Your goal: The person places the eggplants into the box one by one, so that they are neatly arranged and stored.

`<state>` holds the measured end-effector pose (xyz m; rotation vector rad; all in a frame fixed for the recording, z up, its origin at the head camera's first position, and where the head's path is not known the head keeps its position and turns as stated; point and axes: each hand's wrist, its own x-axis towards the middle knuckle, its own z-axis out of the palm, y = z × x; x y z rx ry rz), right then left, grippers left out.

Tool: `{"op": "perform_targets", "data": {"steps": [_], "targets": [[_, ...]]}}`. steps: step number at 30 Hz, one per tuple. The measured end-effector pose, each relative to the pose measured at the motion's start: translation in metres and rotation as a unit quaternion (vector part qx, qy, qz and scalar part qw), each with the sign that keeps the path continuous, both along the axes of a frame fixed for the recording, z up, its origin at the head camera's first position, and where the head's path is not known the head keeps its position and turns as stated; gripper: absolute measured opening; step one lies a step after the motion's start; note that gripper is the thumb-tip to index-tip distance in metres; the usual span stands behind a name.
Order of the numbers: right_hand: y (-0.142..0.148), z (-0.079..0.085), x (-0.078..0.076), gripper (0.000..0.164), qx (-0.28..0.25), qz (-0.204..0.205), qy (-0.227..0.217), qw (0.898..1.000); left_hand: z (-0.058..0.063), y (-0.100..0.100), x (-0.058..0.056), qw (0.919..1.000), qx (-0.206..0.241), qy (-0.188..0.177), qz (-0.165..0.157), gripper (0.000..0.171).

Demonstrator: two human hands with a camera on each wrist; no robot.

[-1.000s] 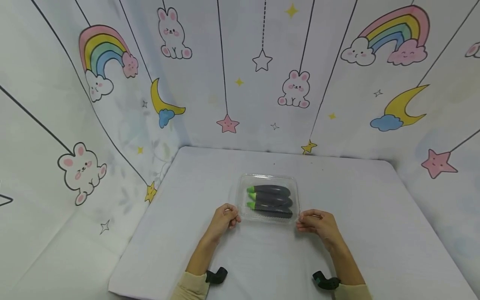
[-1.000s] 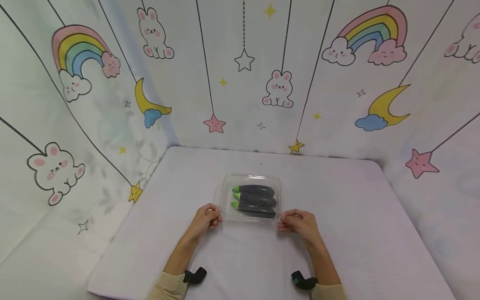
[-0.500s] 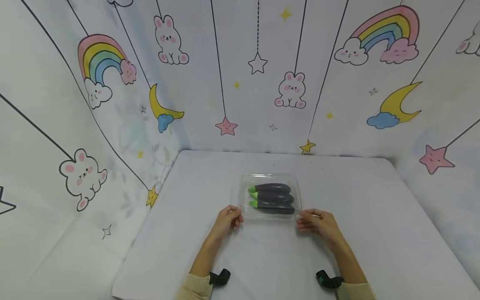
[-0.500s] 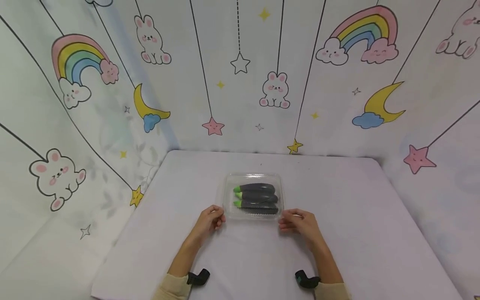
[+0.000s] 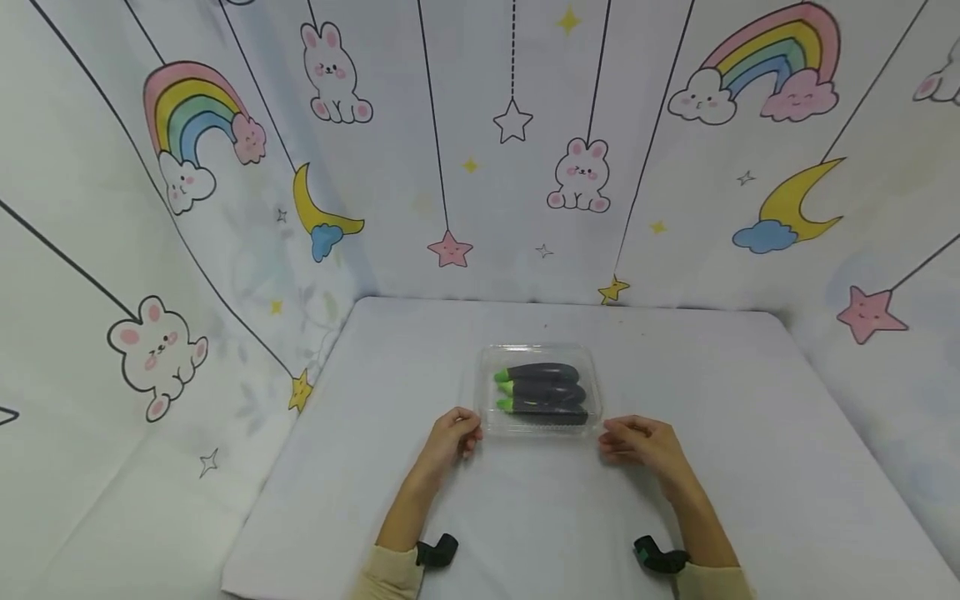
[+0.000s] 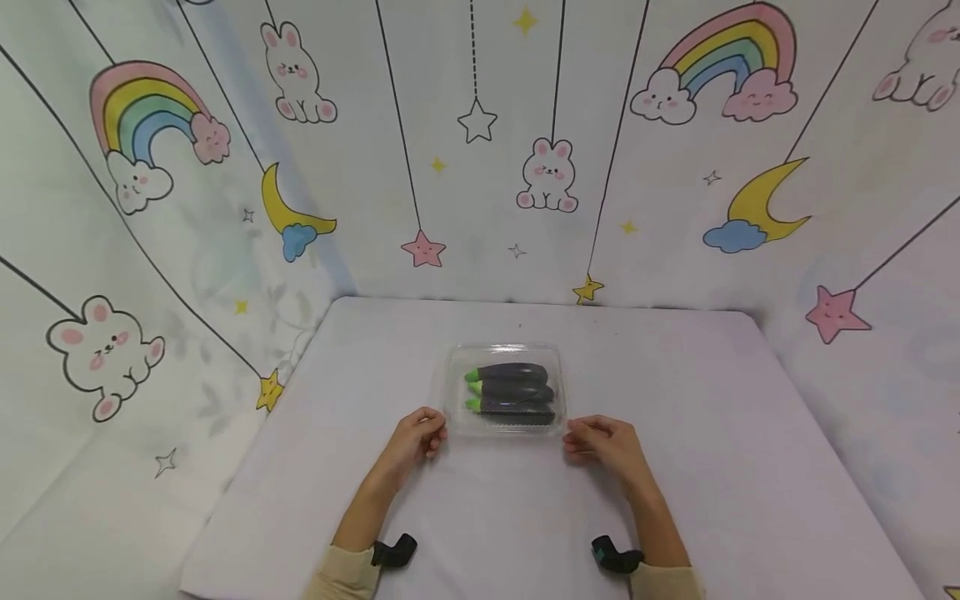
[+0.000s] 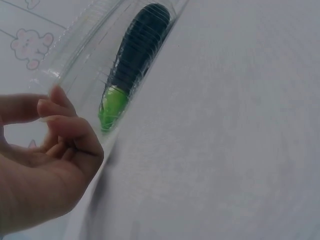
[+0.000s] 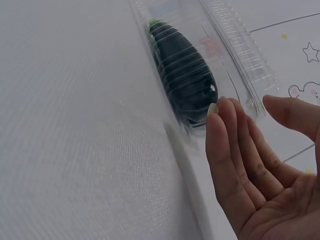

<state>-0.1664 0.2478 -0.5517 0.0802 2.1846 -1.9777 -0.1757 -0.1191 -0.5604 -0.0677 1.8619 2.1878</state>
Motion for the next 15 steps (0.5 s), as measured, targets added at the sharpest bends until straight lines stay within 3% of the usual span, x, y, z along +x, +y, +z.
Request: {"op": "perform_targets", "data": {"steps": [10,13,15], "targets": [[-0.001,0.001,0.003,0.045,0.032,0.004,-0.003,0.999,-0.002,-0.005,0.002,0.9996,-0.025,0.008,0.007,0.018],[0.002,0.001,0.003,0.050,0.085,-0.021,0.035,0.996,0.000,-0.007,0.004,0.9984,-0.053,0.016,0.010,0.026],[0.003,0.002,0.001,0.050,0.146,-0.055,0.072,0.985,0.003,-0.012,0.005,0.9948,-0.095,0.027,0.024,0.033]]}}
